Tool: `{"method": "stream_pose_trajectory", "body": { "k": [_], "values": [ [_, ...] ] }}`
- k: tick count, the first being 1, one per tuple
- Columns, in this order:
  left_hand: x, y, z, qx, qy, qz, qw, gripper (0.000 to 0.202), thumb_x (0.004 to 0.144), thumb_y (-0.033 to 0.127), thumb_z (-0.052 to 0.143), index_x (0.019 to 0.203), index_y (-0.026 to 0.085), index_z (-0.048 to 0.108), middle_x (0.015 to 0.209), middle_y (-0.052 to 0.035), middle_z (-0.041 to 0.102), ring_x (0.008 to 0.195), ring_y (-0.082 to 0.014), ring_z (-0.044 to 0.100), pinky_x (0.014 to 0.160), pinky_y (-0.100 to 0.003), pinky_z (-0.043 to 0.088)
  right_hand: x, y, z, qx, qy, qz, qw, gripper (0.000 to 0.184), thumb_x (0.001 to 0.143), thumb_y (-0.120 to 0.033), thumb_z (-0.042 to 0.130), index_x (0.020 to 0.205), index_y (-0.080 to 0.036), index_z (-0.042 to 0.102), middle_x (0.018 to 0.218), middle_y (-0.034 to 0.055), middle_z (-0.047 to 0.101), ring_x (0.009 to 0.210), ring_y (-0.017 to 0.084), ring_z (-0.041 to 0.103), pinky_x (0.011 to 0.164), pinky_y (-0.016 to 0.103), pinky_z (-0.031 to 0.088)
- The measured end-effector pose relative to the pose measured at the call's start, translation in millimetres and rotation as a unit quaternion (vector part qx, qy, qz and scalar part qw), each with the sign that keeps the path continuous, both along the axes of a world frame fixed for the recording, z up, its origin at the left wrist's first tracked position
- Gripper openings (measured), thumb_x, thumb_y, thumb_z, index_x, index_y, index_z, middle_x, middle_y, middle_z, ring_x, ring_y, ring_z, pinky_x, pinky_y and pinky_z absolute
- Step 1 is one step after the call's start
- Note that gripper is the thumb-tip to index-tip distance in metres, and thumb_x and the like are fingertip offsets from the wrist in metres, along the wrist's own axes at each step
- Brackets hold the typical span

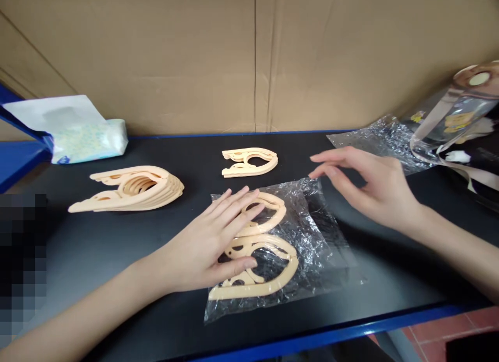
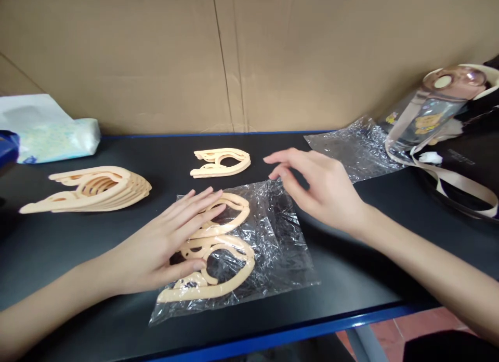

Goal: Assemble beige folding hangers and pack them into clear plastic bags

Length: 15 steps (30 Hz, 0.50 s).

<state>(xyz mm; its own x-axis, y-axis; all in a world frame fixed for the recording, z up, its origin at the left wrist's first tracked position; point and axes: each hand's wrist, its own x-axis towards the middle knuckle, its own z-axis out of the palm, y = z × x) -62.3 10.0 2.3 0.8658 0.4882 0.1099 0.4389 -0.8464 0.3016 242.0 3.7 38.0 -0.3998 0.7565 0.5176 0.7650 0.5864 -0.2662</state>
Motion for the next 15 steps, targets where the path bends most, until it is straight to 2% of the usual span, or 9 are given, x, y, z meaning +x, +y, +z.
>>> {"method": "stream_pose_trajectory", "body": {
  "k": [4,6,8,11,13,15],
  "values": [
    [3.2,-3.4,2.0,-0.021,-0.003,-0.009,1.0,0.08,0.093,0.057,0.054,0.155,0.017,0.024,0.16,-0.0171,0.03,0.15,-0.0331,0.022,0.119,-0.055,0.03,-20.9,40.9,3.9,-0.006,-0.108,0.05,0.993,0.029,0.095,-0.03,0.052,0.121,-0.019,0.06,0.116,0.009,0.07,0.106,0.027,0.065,0.091,0.043,0.051],
    [4.3,-4.4,2.6,-0.026,-0.006,-0.014,1.0,0.08,0.093,0.06,0.052,0.154,0.017,0.026,0.16,-0.0165,0.03,0.15,-0.0311,0.023,0.119,-0.053,0.03,-35.2,63.2,-1.4,-0.03,-0.149,0.086,0.985,0.045,0.092,-0.038,0.06,0.13,-0.015,0.054,0.131,0.0131,0.063,0.117,0.032,0.059,0.098,0.048,0.047],
    [5.1,-5.4,3.5,-0.03,-0.007,-0.017,0.999,0.078,0.093,0.061,0.05,0.152,0.015,0.028,0.159,-0.016,0.031,0.15,-0.0291,0.024,0.12,-0.05,0.03,-48.1,81.8,-8.5,-0.07,-0.167,0.1,0.978,0.07,0.085,-0.048,0.067,0.141,-0.011,0.045,0.141,0.0171,0.055,0.122,0.036,0.055,0.1,0.051,0.044],
    [5.9,-6.5,4.8,-0.037,-0.011,-0.021,0.999,0.077,0.094,0.061,0.048,0.151,0.012,0.031,0.159,-0.0159,0.032,0.15,-0.0275,0.024,0.121,-0.048,0.029,-61.0,99.2,-16.6,-0.128,-0.132,0.092,0.979,0.102,0.079,-0.052,0.072,0.155,-0.007,0.02,0.141,0.0228,0.054,0.123,0.036,0.055,0.1,0.049,0.045],
    [5.9,-6.7,5.1,-0.041,-0.015,-0.023,0.999,0.077,0.094,0.061,0.048,0.151,0.013,0.03,0.159,-0.0154,0.032,0.15,-0.0273,0.024,0.121,-0.047,0.029,-64.7,104.6,-19.4,-0.148,-0.098,0.093,0.98,0.108,0.079,-0.048,0.073,0.157,-0.008,0.01,0.134,0.0213,0.059,0.117,0.033,0.06,0.098,0.046,0.046],
    [5.8,-6.5,5.1,-0.046,-0.019,-0.026,0.998,0.077,0.094,0.061,0.047,0.152,0.014,0.03,0.159,-0.015,0.033,0.15,-0.0275,0.024,0.121,-0.048,0.029,-65.5,106.8,-20.6,-0.149,-0.077,0.095,0.981,0.104,0.079,-0.044,0.072,0.157,-0.012,0.011,0.125,0.0166,0.065,0.108,0.03,0.063,0.096,0.044,0.048]
  ]
}}
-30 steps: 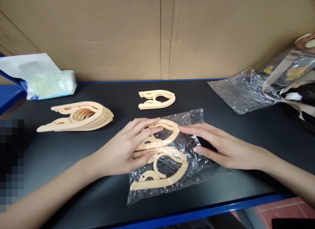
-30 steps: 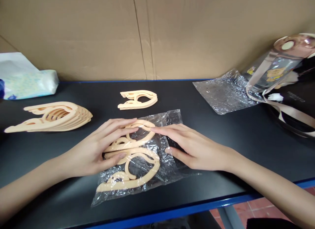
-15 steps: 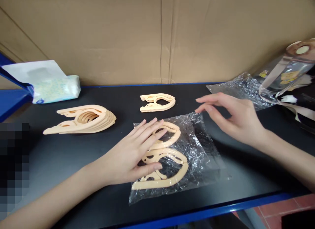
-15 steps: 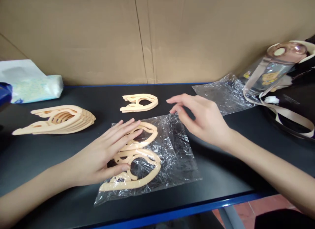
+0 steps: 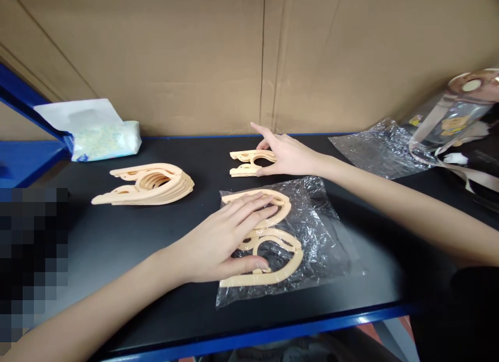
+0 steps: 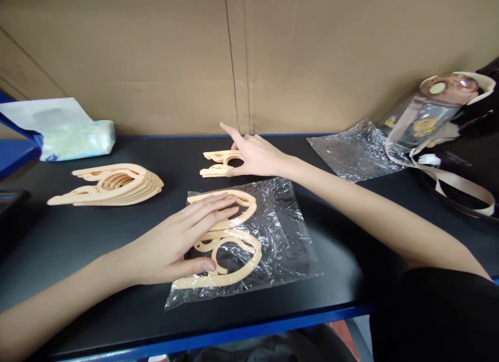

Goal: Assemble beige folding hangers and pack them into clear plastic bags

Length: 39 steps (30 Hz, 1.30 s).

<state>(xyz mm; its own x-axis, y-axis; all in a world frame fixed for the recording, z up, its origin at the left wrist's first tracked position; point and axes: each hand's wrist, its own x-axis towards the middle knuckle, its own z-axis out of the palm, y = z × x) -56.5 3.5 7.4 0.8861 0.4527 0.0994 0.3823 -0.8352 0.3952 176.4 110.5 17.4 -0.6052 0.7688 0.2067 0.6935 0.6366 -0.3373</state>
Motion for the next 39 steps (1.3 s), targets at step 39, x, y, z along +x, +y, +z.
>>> {"method": "stream_pose_trajectory", "body": {
  "k": [39],
  "values": [
    [3.5,-10.5,-4.2,0.032,0.022,-0.023,0.999,0.097,0.079,0.072,0.062,0.15,0.011,0.034,0.156,-0.0175,0.037,0.148,-0.036,0.026,0.122,-0.053,0.02,85.3,-160.8,-1.1,-0.079,-0.069,0.002,0.994,0.086,0.089,-0.048,0.063,0.156,-0.029,0.012,0.14,0.0105,0.056,0.12,0.026,0.059,0.094,0.039,0.055]
  ]
}}
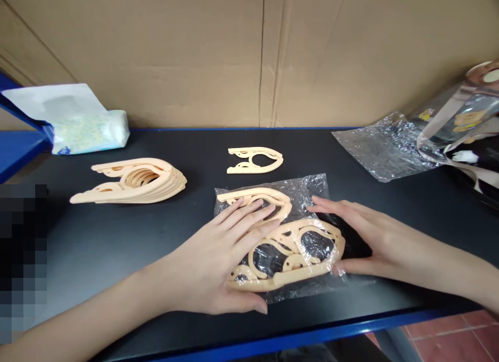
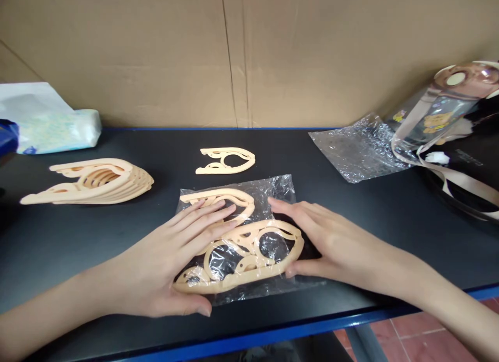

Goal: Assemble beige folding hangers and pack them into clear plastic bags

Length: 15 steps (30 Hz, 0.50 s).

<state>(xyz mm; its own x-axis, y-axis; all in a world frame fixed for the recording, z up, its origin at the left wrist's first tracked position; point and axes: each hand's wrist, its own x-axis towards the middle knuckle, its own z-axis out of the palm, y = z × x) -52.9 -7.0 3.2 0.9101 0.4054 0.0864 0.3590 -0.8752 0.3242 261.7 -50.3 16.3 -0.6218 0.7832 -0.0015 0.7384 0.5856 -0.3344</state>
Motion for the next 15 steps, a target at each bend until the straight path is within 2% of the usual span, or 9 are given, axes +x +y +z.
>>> {"method": "stream_pose_trajectory", "body": {
  "k": [4,8,12,15],
  "values": [
    [0.9,-0.5,1.1,0.004,0.003,0.007,1.0,0.092,0.083,0.071,0.058,0.148,0.01,0.037,0.156,-0.0175,0.038,0.147,-0.0354,0.028,0.122,-0.053,0.021,9.0,-0.4,3.9,-0.003,-0.004,-0.016,1.0,0.077,0.091,-0.039,0.063,0.154,-0.036,0.019,0.131,0.0059,0.061,0.115,0.026,0.061,0.091,0.04,0.055],
    [2.4,-2.3,2.3,-0.003,0.004,0.017,1.0,0.092,0.083,0.069,0.058,0.149,0.01,0.035,0.156,-0.0171,0.038,0.147,-0.0346,0.029,0.121,-0.053,0.024,-6.8,-7.8,-0.8,0.003,0.065,-0.021,0.998,0.067,0.092,-0.037,0.062,0.15,-0.036,0.028,0.114,0.0037,0.067,0.1,0.021,0.066,0.082,0.033,0.057],
    [2.5,-3.8,2.6,-0.005,0.009,0.019,1.0,0.089,0.083,0.063,0.062,0.15,0.01,0.034,0.157,-0.0176,0.035,0.147,-0.0357,0.027,0.121,-0.054,0.025,-23.1,-11.0,-7.8,-0.028,0.131,-0.017,0.991,0.058,0.092,-0.035,0.063,0.144,-0.033,0.038,0.12,0.0036,0.067,0.106,0.019,0.066,0.088,0.03,0.056],
    [1.8,-5.0,2.8,-0.007,0.017,0.017,1.0,0.087,0.084,0.061,0.062,0.149,0.01,0.034,0.157,-0.0176,0.035,0.148,-0.0352,0.025,0.121,-0.054,0.025,-24.2,-6.3,-9.0,-0.08,0.162,-0.017,0.983,0.06,0.093,-0.033,0.064,0.146,-0.035,0.036,0.126,0.0017,0.066,0.115,0.018,0.064,0.096,0.032,0.053]
  ]
}}
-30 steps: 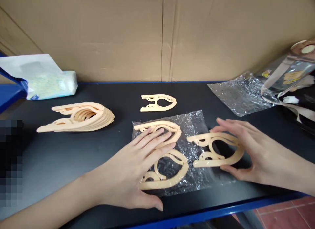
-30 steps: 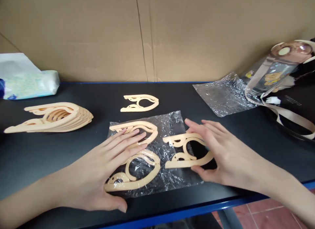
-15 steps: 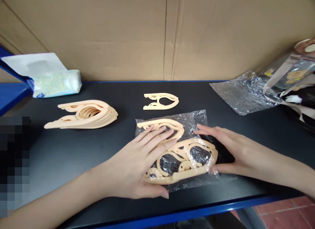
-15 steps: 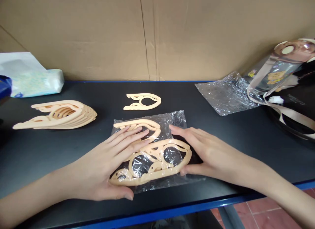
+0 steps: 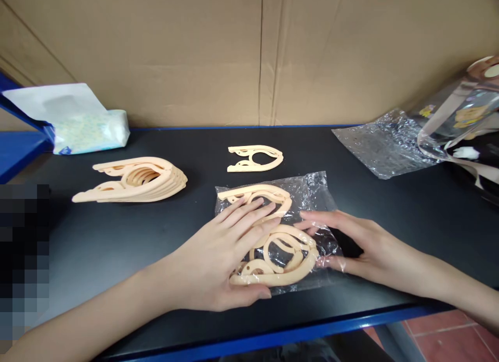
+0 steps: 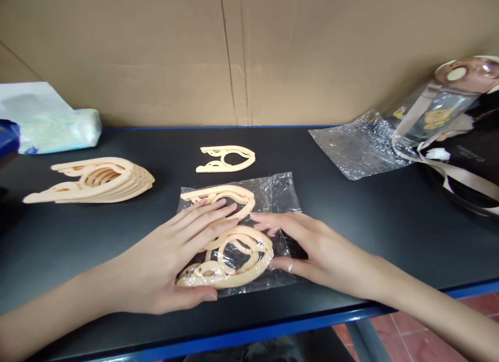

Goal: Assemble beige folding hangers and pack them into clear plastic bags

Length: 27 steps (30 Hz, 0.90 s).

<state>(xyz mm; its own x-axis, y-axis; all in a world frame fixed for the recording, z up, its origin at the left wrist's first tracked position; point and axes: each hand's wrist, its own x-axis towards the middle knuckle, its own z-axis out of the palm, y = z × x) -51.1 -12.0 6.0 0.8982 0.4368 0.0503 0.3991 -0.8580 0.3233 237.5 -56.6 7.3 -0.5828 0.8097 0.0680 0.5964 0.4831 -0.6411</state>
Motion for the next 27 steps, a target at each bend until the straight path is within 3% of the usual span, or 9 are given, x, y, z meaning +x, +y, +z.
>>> {"method": "stream_pose_trajectory", "body": {
  "k": [4,11,16,20,23,25,27],
  "values": [
    [0.2,-0.3,0.6,0.0,-0.002,-0.002,1.0,0.086,0.085,0.06,0.062,0.15,0.01,0.034,0.157,-0.0173,0.035,0.149,-0.0347,0.024,0.121,-0.055,0.024,0.4,9.3,3.4,-0.064,0.039,0.017,0.997,0.057,0.094,-0.03,0.061,0.146,-0.033,0.038,0.128,0.0004,0.067,0.118,0.018,0.064,0.099,0.032,0.052],
    [0.3,1.0,1.6,-0.024,-0.019,0.002,1.0,0.082,0.085,0.056,0.063,0.149,0.014,0.034,0.158,-0.0161,0.034,0.148,-0.0351,0.026,0.122,-0.056,0.022,-11.9,20.8,1.5,-0.051,0.042,0.048,0.997,0.05,0.093,-0.037,0.063,0.14,-0.031,0.049,0.131,0.0005,0.066,0.12,0.019,0.063,0.102,0.034,0.05],
    [-0.1,0.1,3.5,-0.038,-0.016,0.005,0.999,0.081,0.083,0.051,0.066,0.149,0.014,0.036,0.158,-0.0154,0.034,0.148,-0.0354,0.026,0.121,-0.057,0.023,-14.6,23.0,-5.3,-0.049,0.046,0.05,0.996,0.054,0.092,-0.041,0.063,0.142,-0.031,0.046,0.128,0.0006,0.068,0.117,0.018,0.064,0.099,0.032,0.051],
    [-0.1,0.2,4.1,-0.041,-0.007,0.008,0.999,0.084,0.083,0.053,0.066,0.151,0.016,0.033,0.159,-0.0143,0.033,0.148,-0.0346,0.025,0.122,-0.056,0.022,-10.9,25.4,5.7,-0.037,-0.029,0.06,0.997,0.063,0.091,-0.04,0.064,0.148,-0.033,0.037,0.131,0.0014,0.065,0.118,0.022,0.063,0.097,0.037,0.051],
    [0.3,0.8,4.2,-0.033,-0.006,0.006,0.999,0.087,0.084,0.056,0.064,0.151,0.014,0.031,0.159,-0.0153,0.033,0.149,-0.0342,0.024,0.122,-0.056,0.022,-3.8,38.9,27.5,0.001,-0.102,0.034,0.994,0.067,0.09,-0.033,0.063,0.15,-0.034,0.033,0.117,0.0009,0.071,0.104,0.024,0.068,0.089,0.04,0.053],
    [0.4,1.0,4.7,-0.028,-0.001,0.005,1.0,0.085,0.084,0.057,0.064,0.15,0.012,0.034,0.158,-0.0164,0.034,0.149,-0.0343,0.025,0.121,-0.056,0.023,-1.1,55.9,42.3,0.084,-0.116,-0.037,0.989,0.052,0.091,-0.029,0.058,0.142,-0.03,0.045,0.098,0.0,0.075,0.088,0.023,0.071,0.083,0.04,0.053],
    [0.3,1.0,4.9,-0.027,0.006,0.006,1.0,0.084,0.084,0.058,0.064,0.148,0.012,0.036,0.158,-0.0167,0.033,0.148,-0.0343,0.026,0.121,-0.055,0.024,-3.0,78.2,51.3,0.181,-0.135,-0.097,0.969,0.041,0.093,-0.03,0.054,0.133,-0.023,0.053,0.096,0.0039,0.075,0.084,0.026,0.07,0.081,0.043,0.052]
  ]
}}
